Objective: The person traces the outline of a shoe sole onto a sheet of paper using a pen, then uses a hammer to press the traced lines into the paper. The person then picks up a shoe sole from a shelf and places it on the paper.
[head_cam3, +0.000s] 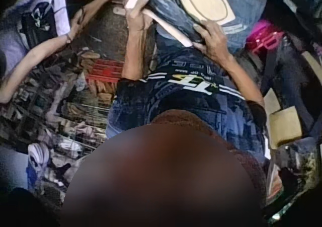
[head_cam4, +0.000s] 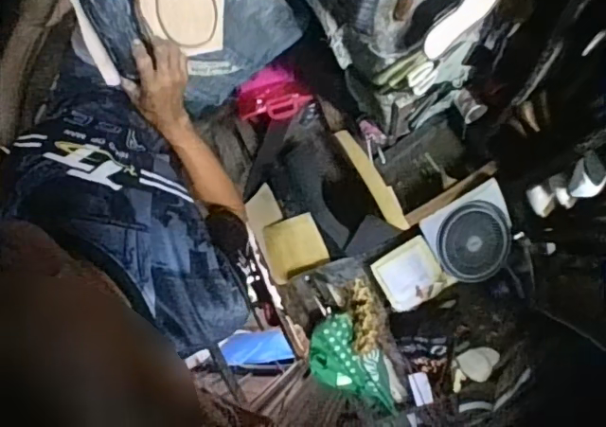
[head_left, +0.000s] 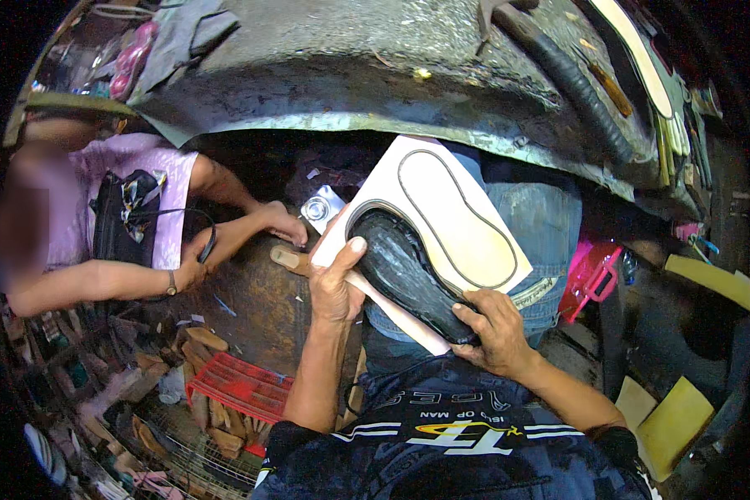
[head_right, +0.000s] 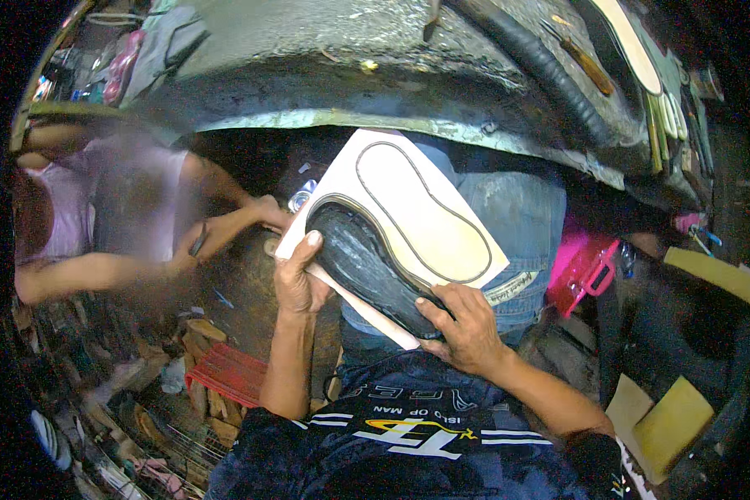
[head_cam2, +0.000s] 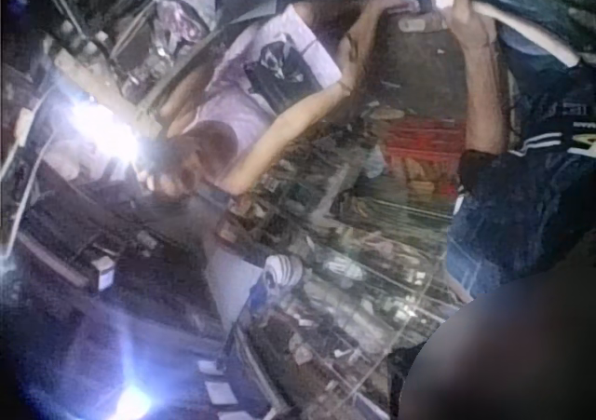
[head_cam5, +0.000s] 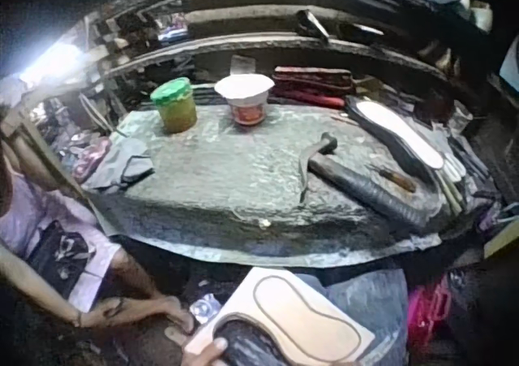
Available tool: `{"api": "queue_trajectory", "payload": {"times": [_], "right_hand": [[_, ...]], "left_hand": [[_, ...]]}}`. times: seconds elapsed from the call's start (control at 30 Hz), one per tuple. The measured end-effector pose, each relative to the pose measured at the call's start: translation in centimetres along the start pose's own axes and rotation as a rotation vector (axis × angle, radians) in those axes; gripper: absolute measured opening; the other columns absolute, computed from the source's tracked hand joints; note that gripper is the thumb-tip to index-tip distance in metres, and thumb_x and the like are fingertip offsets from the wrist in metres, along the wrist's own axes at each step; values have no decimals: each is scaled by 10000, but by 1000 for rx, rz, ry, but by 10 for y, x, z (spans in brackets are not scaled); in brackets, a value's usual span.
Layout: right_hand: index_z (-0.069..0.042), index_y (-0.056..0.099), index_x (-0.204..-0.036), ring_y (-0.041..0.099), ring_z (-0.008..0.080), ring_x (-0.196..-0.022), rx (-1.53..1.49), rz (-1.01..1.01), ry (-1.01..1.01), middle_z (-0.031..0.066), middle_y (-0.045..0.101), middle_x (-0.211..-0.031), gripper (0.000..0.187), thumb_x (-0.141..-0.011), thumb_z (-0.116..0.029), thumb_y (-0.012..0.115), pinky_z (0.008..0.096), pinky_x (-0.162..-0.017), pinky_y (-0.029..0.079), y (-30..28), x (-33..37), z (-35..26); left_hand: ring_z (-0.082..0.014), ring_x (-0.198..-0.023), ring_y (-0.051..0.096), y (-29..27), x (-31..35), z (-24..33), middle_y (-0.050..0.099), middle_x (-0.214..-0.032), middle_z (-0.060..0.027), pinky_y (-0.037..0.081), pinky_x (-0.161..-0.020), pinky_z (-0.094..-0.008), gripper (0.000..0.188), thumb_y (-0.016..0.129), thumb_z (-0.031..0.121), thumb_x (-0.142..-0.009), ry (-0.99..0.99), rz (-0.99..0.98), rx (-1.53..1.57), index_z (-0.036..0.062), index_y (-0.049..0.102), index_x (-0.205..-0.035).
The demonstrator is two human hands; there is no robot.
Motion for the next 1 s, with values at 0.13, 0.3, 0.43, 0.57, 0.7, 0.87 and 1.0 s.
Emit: {"api": "queue_trajectory", "payload": {"times": [0.13,0.3,0.43,0.57,0.7,0.87,1.0], "right_hand": [[-128,618,-1432,634,424,-1184,25,-74,9,204,611,-1324,808,-704,-282,933,556,-934,518,-4,-4,-3],[-141,615,-1432,603,380,-1159,54,-83,24,158,594,-1244,797,-706,-259,922,518,-931,500,-6,-8,-6],[-143,630,-1409,584,346,-1140,45,-78,16,128,594,-1206,758,-715,-264,910,499,-923,482,-8,-9,-8],[-148,627,-1427,583,334,-1124,39,-75,20,125,590,-1176,788,-711,-286,926,495,-917,480,-9,-8,-7],[-156,611,-1483,596,353,-1185,-1,-46,22,146,609,-1255,859,-712,-330,947,519,-979,491,-10,-2,-6],[-72,563,-1544,656,377,-1193,-285,105,58,195,668,-1291,853,-801,-287,922,505,-1015,523,-27,9,3],[6,698,-1293,706,374,-1016,-278,232,121,183,709,-1051,442,-894,-140,815,473,-915,567,-41,-3,21]], "left_hand": [[-282,-1266,684,-15,6,-6,682,-1379,-173,515,-1197,-441,551,756,108,-1009,-15,9,56,-75,557,-1489],[-137,-1023,677,-18,-13,25,695,-1406,-114,583,-937,-276,678,796,278,-1026,36,-54,-268,-21,533,-1575],[-84,-863,674,4,-26,66,785,-1000,-84,524,-748,-232,764,930,185,-869,61,35,-824,-54,595,-1513],[-256,-1099,745,39,-33,61,762,-1245,-203,601,-980,-376,1004,1007,240,-723,-68,-54,-1305,-98,538,-1545],[-288,-1190,727,57,-35,47,736,-1314,-235,585,-1040,-384,1006,1027,216,-722,-80,-98,-1314,-85,527,-1541],[-287,-1201,719,58,-25,51,725,-1335,-239,582,-1051,-385,1001,1028,205,-736,29,-95,-1385,-59,516,-1554],[-283,-1225,705,60,-24,50,706,-1373,-236,575,-1057,-382,984,1019,194,-751,74,-123,-1419,-49,513,-1559]]}}
Point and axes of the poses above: each hand's wrist, its own x-axis away from the middle knuckle, its own y-axis out of the palm, z = x × y, the point moved 6 cm from there along -x, towards the middle knuckle
